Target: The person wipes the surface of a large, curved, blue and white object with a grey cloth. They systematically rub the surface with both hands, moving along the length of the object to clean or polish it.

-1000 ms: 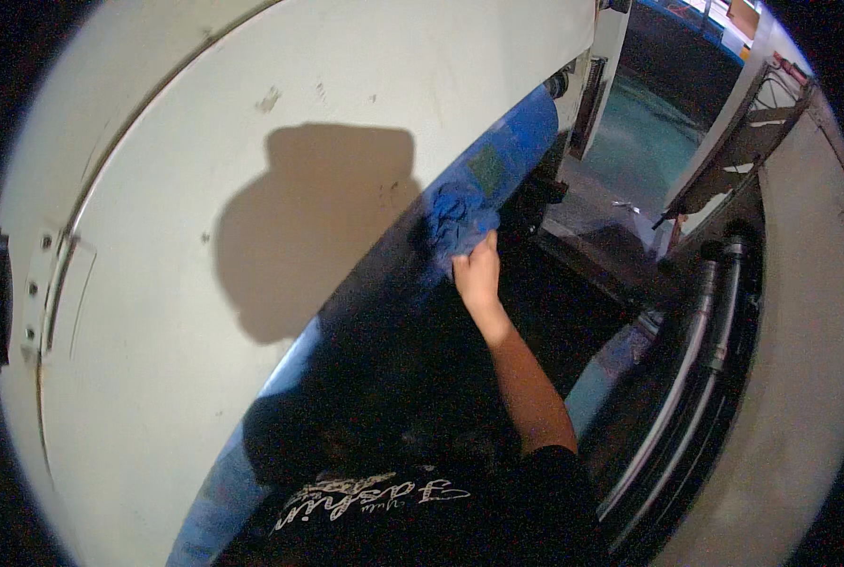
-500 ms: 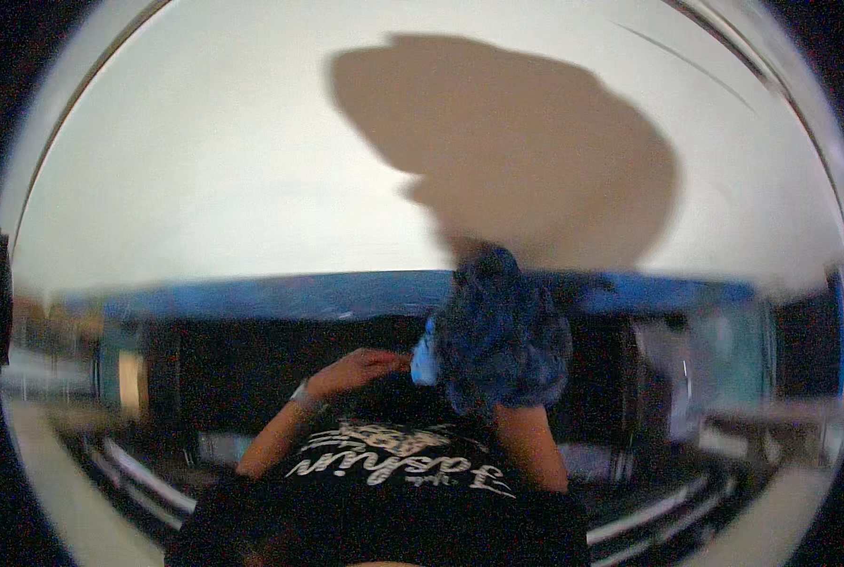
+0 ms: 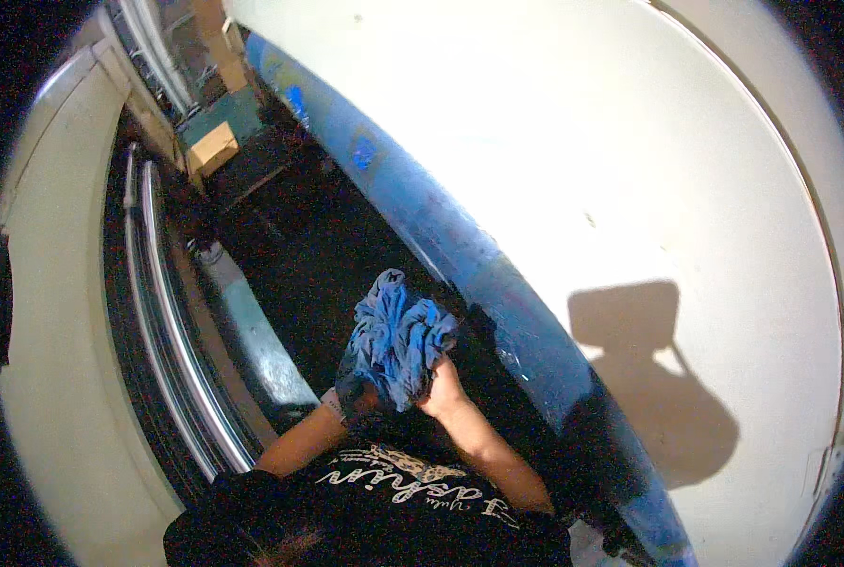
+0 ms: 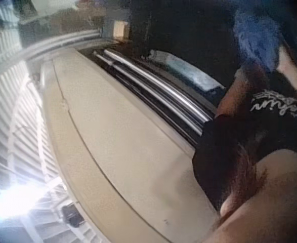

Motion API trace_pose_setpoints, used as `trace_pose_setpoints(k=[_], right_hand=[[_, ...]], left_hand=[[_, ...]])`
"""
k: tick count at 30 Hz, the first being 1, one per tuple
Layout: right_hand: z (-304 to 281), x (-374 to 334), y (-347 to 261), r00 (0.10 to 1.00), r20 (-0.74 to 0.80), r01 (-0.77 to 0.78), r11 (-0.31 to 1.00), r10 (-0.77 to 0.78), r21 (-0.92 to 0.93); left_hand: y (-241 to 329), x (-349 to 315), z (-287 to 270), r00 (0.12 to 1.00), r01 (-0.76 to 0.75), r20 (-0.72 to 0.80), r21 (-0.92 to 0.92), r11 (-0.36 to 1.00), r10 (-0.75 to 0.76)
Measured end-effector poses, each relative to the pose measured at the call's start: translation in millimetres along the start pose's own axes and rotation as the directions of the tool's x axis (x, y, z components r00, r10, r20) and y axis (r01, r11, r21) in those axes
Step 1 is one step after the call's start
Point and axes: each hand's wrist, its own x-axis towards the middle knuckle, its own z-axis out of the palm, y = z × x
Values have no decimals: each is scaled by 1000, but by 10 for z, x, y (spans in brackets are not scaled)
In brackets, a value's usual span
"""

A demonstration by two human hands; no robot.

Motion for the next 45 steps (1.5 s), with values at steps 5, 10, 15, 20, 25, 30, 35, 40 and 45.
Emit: trace_pose_setpoints(k=[5, 10, 15, 20, 25, 30, 35, 40, 45], right_hand=[[129, 339, -82, 982, -120, 68, 863, -146, -500], [525, 589, -78, 924, -16, 32, 119, -383, -992], [685, 716, -339, 906, 129, 117, -53, -404, -992], [713, 831, -168, 971, 91, 36, -242, -220, -969], [450, 808, 46, 998, -44, -39, -89, 49, -995], [276, 739, -38, 997, -74, -76, -157, -18, -985], [174, 734, 19, 988, -155, -154, -108, 3, -982], [54, 823, 177, 982, -99, -64, -207, 164, -976], [156, 949, 146, 955, -154, -80, -283, 253, -956]], left_hand=[[223, -10, 33, 989, -125, -69, 33, 992, 127], [762, 85, -10, 949, -298, -87, 56, 953, 302], [1585, 395, 175, 900, -403, -130, 108, 909, 415], [2237, 954, 364, 421, -563, 282, 826, 4, 862], [2046, 1323, 532, 427, -287, 718, 684, -670, 550], [2174, 1500, 706, 333, -202, 626, 778, -595, 705], [2067, 1576, 689, 260, -66, 701, 699, -712, 664], [1511, 1324, 608, 363, -206, 793, 580, -788, 489], [1974, 1524, 479, 332, -268, 880, 432, -861, 339]])
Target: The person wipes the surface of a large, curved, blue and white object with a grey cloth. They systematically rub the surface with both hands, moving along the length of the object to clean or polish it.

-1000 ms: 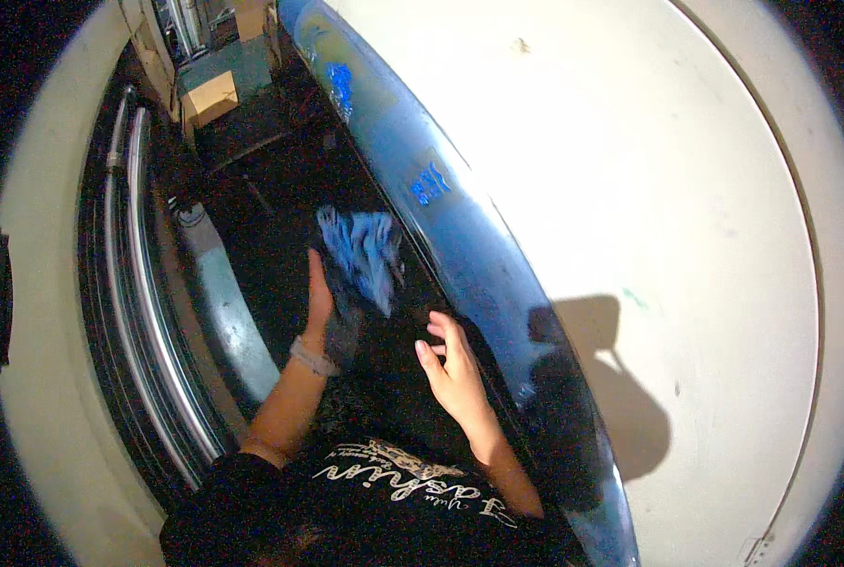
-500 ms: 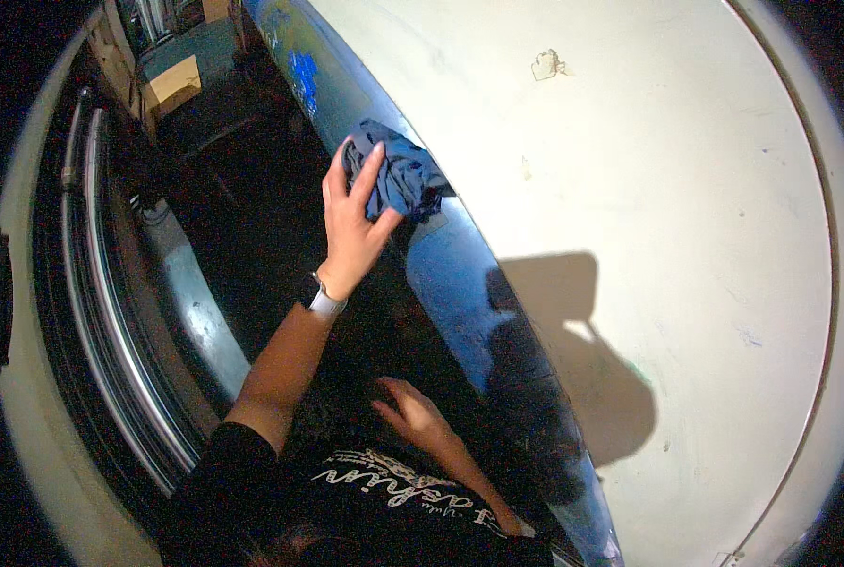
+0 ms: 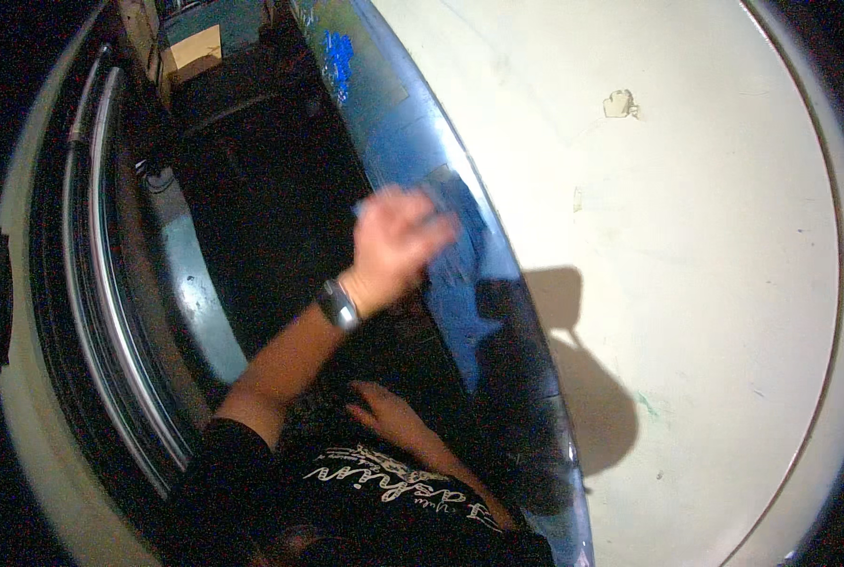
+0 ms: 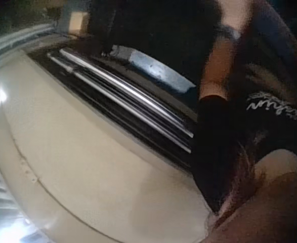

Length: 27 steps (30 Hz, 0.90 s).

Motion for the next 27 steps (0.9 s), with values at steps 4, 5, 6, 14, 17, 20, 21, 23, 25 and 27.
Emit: trace_pose_setpoints(k=[4, 5, 6, 14, 17, 20, 21, 23, 25, 27], right_hand=[[-78, -19, -135, 998, -18, -56, 998, 57, 35], [-64, -15, -97, 997, -16, -80, 996, 81, 27], [21, -21, 27, 996, 5, -92, 993, 91, 80], [58, 82, 32, 995, 74, -63, 998, 63, 6], [-41, 42, -35, 990, 25, -138, 990, 137, 15], [73, -73, 146, 984, 0, -178, 984, 178, 27], [150, -66, 197, 979, 13, -205, 978, 205, 38], [185, -71, 240, 1000, -21, -13, 999, 14, 32], [202, -41, 254, 999, 8, 46, 999, -46, 11], [152, -13, 169, 996, 60, -68, 997, 70, -31]], left_hand=[[-655, 396, -111, 915, 365, -233, 126, 923, -330], [-509, 312, -81, 925, 349, -172, 34, 936, -339], [-301, 207, -20, 936, 334, -88, -73, 940, -340], [-103, 5, -69, 999, -38, 19, 48, 998, 37], [-682, 300, -205, 780, 613, 272, -519, 596, -564], [-166, 278, -184, 893, 448, 92, -293, 845, -441], [106, 159, -123, 981, 152, -138, 114, 982, -136], [782, -7, 0, 898, 439, 184, -325, 838, -399], [777, -98, -12, 993, -117, -8, -125, 985, 117], [305, 9, -67, 986, -130, 101, -35, 991, 133]])
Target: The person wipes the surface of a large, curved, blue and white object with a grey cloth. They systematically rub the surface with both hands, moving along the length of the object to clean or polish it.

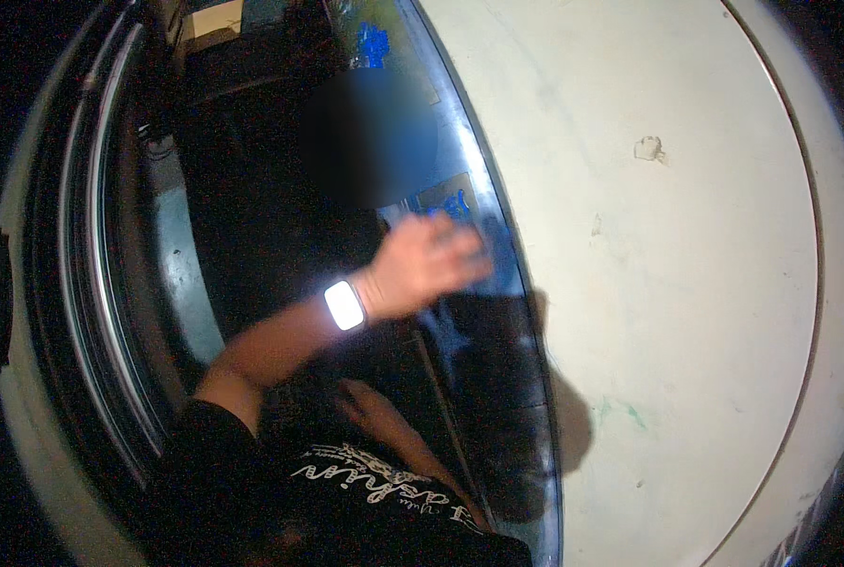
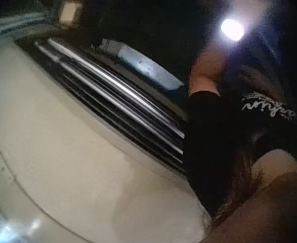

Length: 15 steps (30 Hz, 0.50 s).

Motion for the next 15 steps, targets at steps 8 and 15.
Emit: trace_pose_setpoints(k=[8, 15], right_hand=[[178, -31, 233, 989, -105, -105, 994, 108, 37], [21, 11, -224, 981, -22, -187, 976, 191, 111]], left_hand=[[-28, 103, 17, 965, 226, -125, -45, 973, -230], [-653, 128, -81, 952, 282, 169, -149, 948, -256]])
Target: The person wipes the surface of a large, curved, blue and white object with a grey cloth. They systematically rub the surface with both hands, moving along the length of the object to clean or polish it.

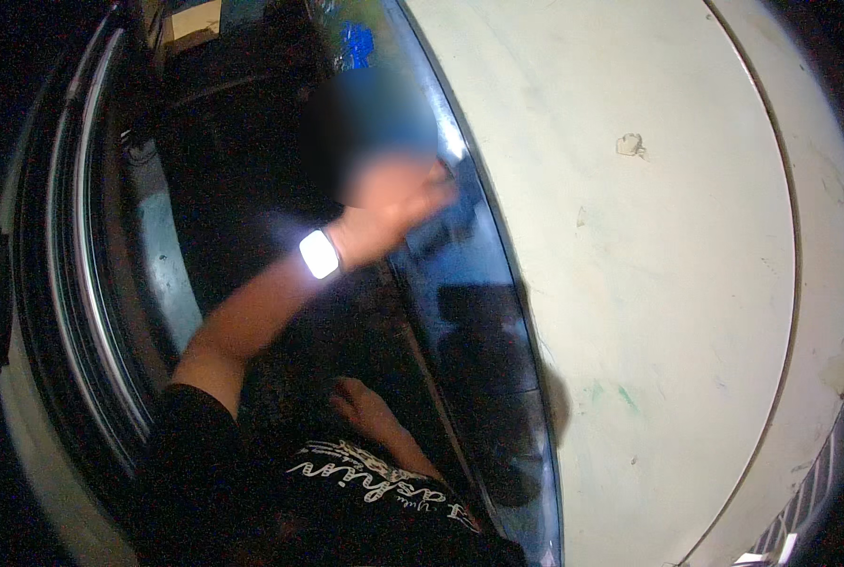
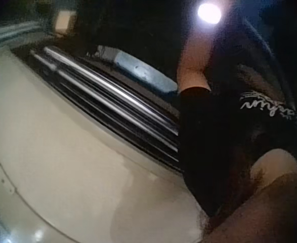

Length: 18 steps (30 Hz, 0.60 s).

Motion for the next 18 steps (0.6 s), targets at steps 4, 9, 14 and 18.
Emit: trace_pose_setpoints(k=[4, 9, 14, 18], right_hand=[[-21, -47, 48, 996, -76, -40, 997, 46, 73], [255, 110, 567, 991, -3, 134, 991, -134, -26], [26, 140, 137, 995, -74, 64, 998, -64, 0], [170, 130, 428, 995, -66, 66, 996, -70, -68]], left_hand=[[-167, 154, -79, 875, 463, 145, -525, 714, -461], [989, -446, 497, 928, -319, -128, 211, 924, 350], [-76, -3, -85, 958, -126, -199, 349, 929, 204], [243, -51, 6, 923, 117, -382, 177, 977, -42]])
